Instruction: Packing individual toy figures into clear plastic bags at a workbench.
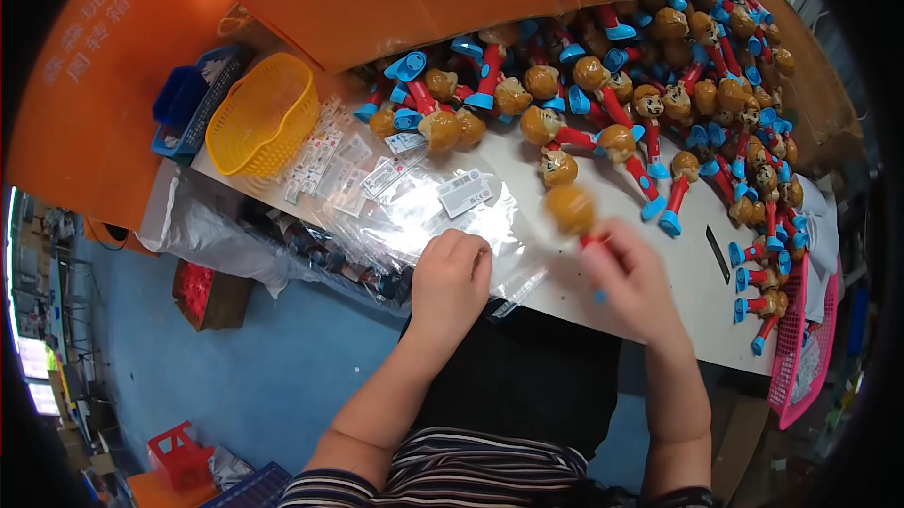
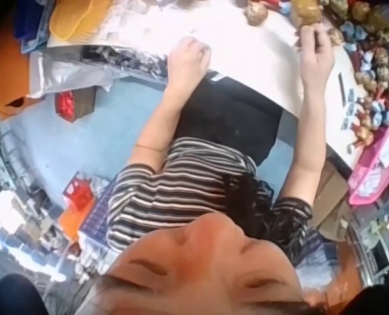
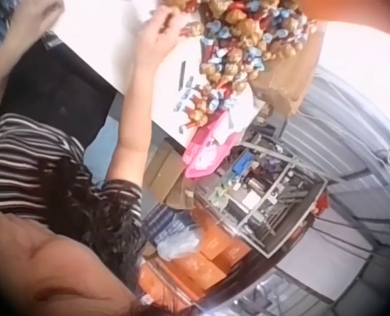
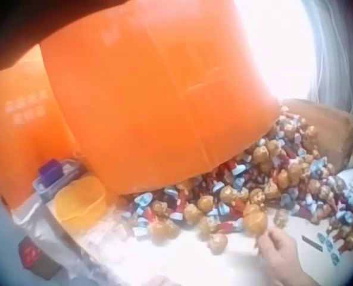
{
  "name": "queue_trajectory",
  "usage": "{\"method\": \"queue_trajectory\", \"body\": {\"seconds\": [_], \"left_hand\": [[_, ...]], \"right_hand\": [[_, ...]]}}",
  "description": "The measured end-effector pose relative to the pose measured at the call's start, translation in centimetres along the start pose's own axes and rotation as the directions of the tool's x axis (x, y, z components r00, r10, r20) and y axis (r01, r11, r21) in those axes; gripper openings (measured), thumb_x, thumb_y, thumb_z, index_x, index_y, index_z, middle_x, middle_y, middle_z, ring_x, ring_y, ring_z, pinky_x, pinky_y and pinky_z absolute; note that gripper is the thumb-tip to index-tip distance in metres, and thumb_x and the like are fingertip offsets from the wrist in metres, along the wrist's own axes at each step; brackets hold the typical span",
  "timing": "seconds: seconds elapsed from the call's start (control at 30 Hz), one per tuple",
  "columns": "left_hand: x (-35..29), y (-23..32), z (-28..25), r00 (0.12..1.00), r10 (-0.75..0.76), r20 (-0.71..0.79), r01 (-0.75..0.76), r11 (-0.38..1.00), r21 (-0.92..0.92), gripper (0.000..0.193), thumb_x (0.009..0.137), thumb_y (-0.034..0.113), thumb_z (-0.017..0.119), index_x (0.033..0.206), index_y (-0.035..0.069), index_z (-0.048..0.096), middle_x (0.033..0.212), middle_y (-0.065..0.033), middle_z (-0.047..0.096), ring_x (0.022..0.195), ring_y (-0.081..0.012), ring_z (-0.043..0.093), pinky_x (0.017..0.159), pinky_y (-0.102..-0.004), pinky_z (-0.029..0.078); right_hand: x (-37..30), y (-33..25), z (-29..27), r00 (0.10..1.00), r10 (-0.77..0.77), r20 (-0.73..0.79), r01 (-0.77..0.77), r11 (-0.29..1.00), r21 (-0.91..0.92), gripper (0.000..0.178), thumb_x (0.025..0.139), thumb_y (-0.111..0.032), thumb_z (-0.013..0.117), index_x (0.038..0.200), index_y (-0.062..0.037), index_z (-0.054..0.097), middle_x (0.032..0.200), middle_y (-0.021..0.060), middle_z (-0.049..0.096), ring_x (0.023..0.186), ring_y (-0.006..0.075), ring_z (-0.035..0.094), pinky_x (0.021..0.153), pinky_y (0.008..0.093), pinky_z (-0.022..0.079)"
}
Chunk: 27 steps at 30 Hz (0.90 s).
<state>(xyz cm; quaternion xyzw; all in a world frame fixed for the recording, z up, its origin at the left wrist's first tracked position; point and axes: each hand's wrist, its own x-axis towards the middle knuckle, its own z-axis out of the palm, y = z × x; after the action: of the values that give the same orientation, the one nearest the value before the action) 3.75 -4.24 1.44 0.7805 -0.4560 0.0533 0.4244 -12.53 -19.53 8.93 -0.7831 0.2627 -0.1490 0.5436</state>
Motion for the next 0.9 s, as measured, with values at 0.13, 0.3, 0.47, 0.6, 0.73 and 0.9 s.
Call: {"method": "queue_trajectory", "body": {"seconds": [0.13,0.3,0.47,0.6,0.73,0.9], "left_hand": [[0.2,0.5,-0.2,0.995,-0.081,0.057,0.087,0.989,-0.122,0.01,0.076,0.0,0.068,0.083,0.003,0.062,0.079,-0.0122,0.061,0.073,-0.0324,0.061,0.066,-0.0403,0.049],[0.4,0.8,-0.7,0.99,-0.13,0.052,0.137,0.977,-0.165,0.009,0.079,0.001,0.068,0.086,0.002,0.062,0.08,-0.0126,0.062,0.071,-0.031,0.063,0.065,-0.0384,0.05],[0.5,1.2,-0.7,0.991,-0.126,0.038,0.131,0.971,-0.2,0.008,0.08,0.001,0.067,0.087,0.002,0.062,0.081,-0.013,0.062,0.071,-0.0304,0.063,0.066,-0.0375,0.051],[0.5,1.8,-0.7,0.999,-0.024,0.041,0.03,0.987,-0.161,0.008,0.082,0.0,0.067,0.088,0.0,0.063,0.079,-0.0109,0.062,0.067,-0.022,0.066,0.061,-0.0294,0.053],[0.3,1.7,-0.4,1.0,0.0,0.03,0.005,0.987,-0.162,0.008,0.081,0.0,0.066,0.088,0.0,0.062,0.078,-0.0113,0.061,0.066,-0.0237,0.065,0.061,-0.0304,0.052],[0.6,2.1,-0.9,0.999,0.041,0.035,-0.037,0.993,-0.114,0.011,0.079,-0.002,0.066,0.089,-0.001,0.06,0.089,-0.0131,0.06,0.082,-0.0296,0.064,0.069,-0.0358,0.052]], "right_hand": [[-1.2,-0.5,3.0,0.959,-0.237,0.155,0.266,0.941,-0.208,0.028,0.088,-0.012,0.066,0.113,0.0022,0.061,0.086,0.0127,0.06,0.078,0.0287,0.06,0.072,0.0357,0.049],[-0.9,0.4,3.4,0.98,-0.198,0.038,0.194,0.878,-0.437,0.029,0.086,-0.012,0.068,0.112,-0.0005,0.065,0.085,0.015,0.061,0.072,0.0305,0.062,0.067,0.0361,0.05],[-1.5,0.5,4.7,0.942,-0.333,0.046,0.275,0.686,-0.674,0.031,0.082,-0.011,0.072,0.112,-0.0036,0.068,0.086,0.0109,0.062,0.07,0.0283,0.063,0.062,0.0348,0.052],[-1.0,1.5,5.4,0.894,-0.444,-0.058,0.278,0.652,-0.705,0.031,0.081,-0.007,0.074,0.11,-0.0004,0.066,0.088,0.0111,0.063,0.072,0.0245,0.065,0.062,0.0323,0.053],[-0.9,3.1,6.6,0.892,-0.401,-0.207,0.298,0.868,-0.397,0.028,0.081,-0.006,0.073,0.107,0.0,0.065,0.089,0.012,0.064,0.074,0.0255,0.065,0.063,0.0301,0.052],[-0.9,3.1,7.2,0.934,-0.241,-0.264,0.174,0.952,-0.253,0.026,0.081,-0.007,0.074,0.104,0.0004,0.064,0.091,0.013,0.065,0.076,0.0292,0.065,0.064,0.032,0.052]]}}
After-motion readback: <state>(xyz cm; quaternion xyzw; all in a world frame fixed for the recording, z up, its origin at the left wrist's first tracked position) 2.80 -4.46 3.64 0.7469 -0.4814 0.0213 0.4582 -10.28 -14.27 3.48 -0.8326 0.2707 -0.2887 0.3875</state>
